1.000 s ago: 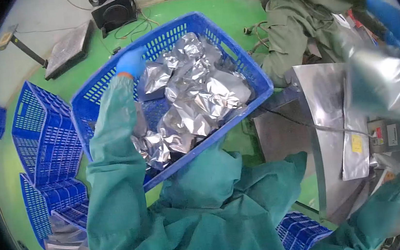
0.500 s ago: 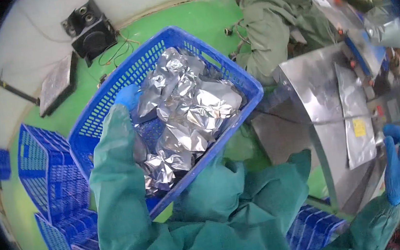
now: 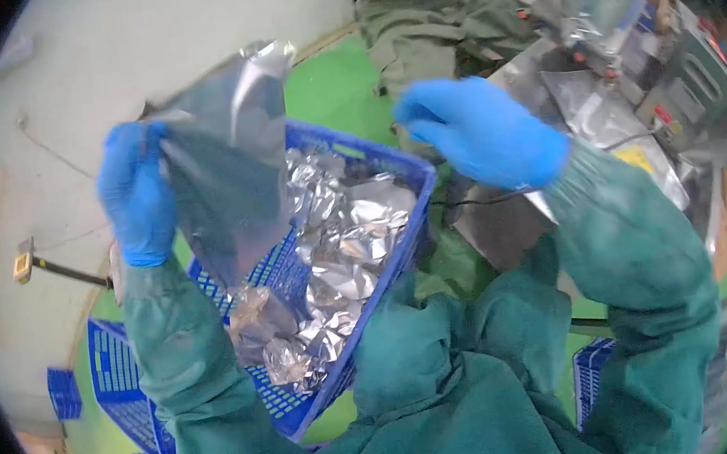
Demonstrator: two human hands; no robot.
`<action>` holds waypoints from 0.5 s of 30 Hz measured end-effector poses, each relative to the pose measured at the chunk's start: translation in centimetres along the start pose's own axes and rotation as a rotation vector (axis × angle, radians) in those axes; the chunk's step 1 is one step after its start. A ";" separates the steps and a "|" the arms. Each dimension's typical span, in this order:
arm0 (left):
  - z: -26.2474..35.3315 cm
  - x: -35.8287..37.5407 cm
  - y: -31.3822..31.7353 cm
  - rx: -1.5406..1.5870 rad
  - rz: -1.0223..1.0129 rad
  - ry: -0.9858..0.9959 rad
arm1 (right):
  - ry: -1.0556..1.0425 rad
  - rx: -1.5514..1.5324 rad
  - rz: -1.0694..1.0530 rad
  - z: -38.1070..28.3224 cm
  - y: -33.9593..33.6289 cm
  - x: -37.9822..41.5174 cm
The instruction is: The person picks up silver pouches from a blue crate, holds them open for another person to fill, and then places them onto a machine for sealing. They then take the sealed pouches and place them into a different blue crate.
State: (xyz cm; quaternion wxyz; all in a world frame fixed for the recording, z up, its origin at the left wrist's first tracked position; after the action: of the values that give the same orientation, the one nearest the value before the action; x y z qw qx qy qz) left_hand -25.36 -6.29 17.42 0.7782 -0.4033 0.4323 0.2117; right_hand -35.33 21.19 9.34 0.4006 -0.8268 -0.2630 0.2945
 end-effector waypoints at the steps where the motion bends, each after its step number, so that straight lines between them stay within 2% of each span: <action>1: 1.6 -1.5 -0.2 0.034 0.090 -0.031 | -0.021 -0.067 0.095 0.8 -0.4 -1.1; 3: 3.8 -4.3 -0.4 0.000 0.196 -0.114 | -0.167 -0.203 0.398 0.5 -2.5 -2.6; 5: 5.9 -6.5 1.1 0.091 0.271 -0.072 | -0.255 -0.467 0.514 -0.7 -5.7 -3.7; 6: 6.7 -7.5 1.7 0.151 0.338 -0.053 | -0.246 -0.445 0.525 -0.7 -7.8 -2.8; 7: 6.3 -8.8 2.3 0.176 0.334 -0.056 | -0.186 -0.452 0.397 -1.8 -10.1 -1.8; 8: 7.8 -10.1 2.9 -0.184 0.323 0.279 | -0.118 -0.462 0.265 -2.5 -11.3 -1.0; 9: 8.1 -11.1 4.1 -0.186 0.310 0.351 | -0.133 -0.134 0.391 -3.0 -13.5 0.3; 10: 9.0 -12.6 5.7 -0.020 0.276 0.272 | -0.107 0.196 0.529 -3.4 -15.6 1.7; 11: 10.3 -13.8 7.1 0.259 0.259 0.100 | -0.161 -0.041 0.626 -3.7 -18.0 3.4; 12: 11.7 -14.6 8.4 0.407 0.243 0.034 | -0.172 -0.053 0.712 -4.1 -20.4 5.3; 13: 12.9 -15.2 9.2 0.511 0.235 -0.015 | -0.190 0.115 0.770 -4.4 -22.1 7.4; 14: 13.5 -15.8 9.6 0.594 0.218 -0.064 | -0.220 0.488 0.801 -4.9 -23.6 9.1; 15: 14.1 -16.6 10.4 0.652 0.205 -0.104 | -0.264 1.017 0.763 -4.6 -24.8 10.4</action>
State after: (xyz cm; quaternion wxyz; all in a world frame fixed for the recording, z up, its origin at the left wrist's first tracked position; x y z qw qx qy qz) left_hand -34.21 11.59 31.01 0.8618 -0.0765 0.4753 0.1597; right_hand -29.92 39.23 29.07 0.5737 -0.5262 0.1743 0.6031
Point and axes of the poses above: each hand's wrist, its own x-axis away from the middle knuckle, its own y-axis out of the palm, z = x × y, the point moved 7 cm from there along -x, towards the middle knuckle, and after that the axes turned 2 degrees about x, right-handed, at the moved point
